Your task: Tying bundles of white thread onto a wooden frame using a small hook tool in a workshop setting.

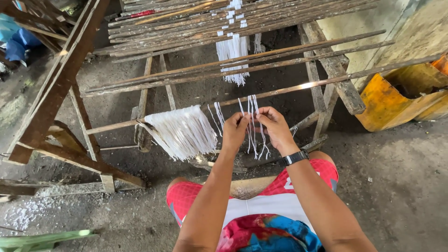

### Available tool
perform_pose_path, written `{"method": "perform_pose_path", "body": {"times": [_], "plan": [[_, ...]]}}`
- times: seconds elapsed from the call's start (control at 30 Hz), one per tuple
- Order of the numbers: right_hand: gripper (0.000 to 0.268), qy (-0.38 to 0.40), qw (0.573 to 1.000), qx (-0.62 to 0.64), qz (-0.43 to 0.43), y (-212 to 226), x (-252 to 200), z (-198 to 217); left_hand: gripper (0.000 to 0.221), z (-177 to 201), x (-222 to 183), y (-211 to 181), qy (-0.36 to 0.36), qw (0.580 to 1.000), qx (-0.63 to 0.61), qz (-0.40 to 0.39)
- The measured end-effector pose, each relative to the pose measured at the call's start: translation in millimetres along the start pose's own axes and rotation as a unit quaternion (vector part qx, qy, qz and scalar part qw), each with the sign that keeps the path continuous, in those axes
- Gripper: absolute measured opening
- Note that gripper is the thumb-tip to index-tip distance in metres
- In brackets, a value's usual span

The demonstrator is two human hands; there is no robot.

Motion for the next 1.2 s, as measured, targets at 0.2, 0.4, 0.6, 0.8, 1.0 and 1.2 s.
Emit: {"method": "perform_pose_path", "body": {"times": [0.2,0.4,0.6,0.8,1.0,1.2], "plan": [[0.013,0.003,1.0,0.002,-0.001,-5.2,3.8,2.8,0.015,0.8,-3.8,-17.1,0.002,1.0,0.001,-0.001],[0.012,0.014,1.0,0.022,-0.005,-2.5,1.0,0.7,0.015,1.7,-1.6,-13.1,0.01,1.0,-0.003,-0.007],[0.017,0.07,0.992,-0.074,0.074,22.0,-9.7,-24.8,0.023,-12.0,-6.9,-4.4,0.075,0.984,0.162,-0.029],[0.01,-0.058,0.989,-0.041,0.133,10.9,52.2,36.4,0.013,26.6,-31.2,-12.2,-0.004,0.976,0.197,-0.091],[0.02,-0.262,0.83,-0.181,0.457,35.9,-24.1,38.8,0.019,69.0,-43.5,-21.6,-0.183,0.966,0.109,-0.146],[0.017,-0.035,0.902,-0.289,0.318,0.8,-13.3,-52.5,0.019,64.6,-16.8,-7.0,-0.184,0.964,0.135,-0.137]]}}
Point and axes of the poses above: each hand's wrist, its own x-axis towards the middle knuckle, its own z-axis out of the back of the hand, y = z × x, the point moved 3 cm from there along x, towards the middle knuckle, and after that the axes turned 8 degrees about -z, right-handed, at the moved point
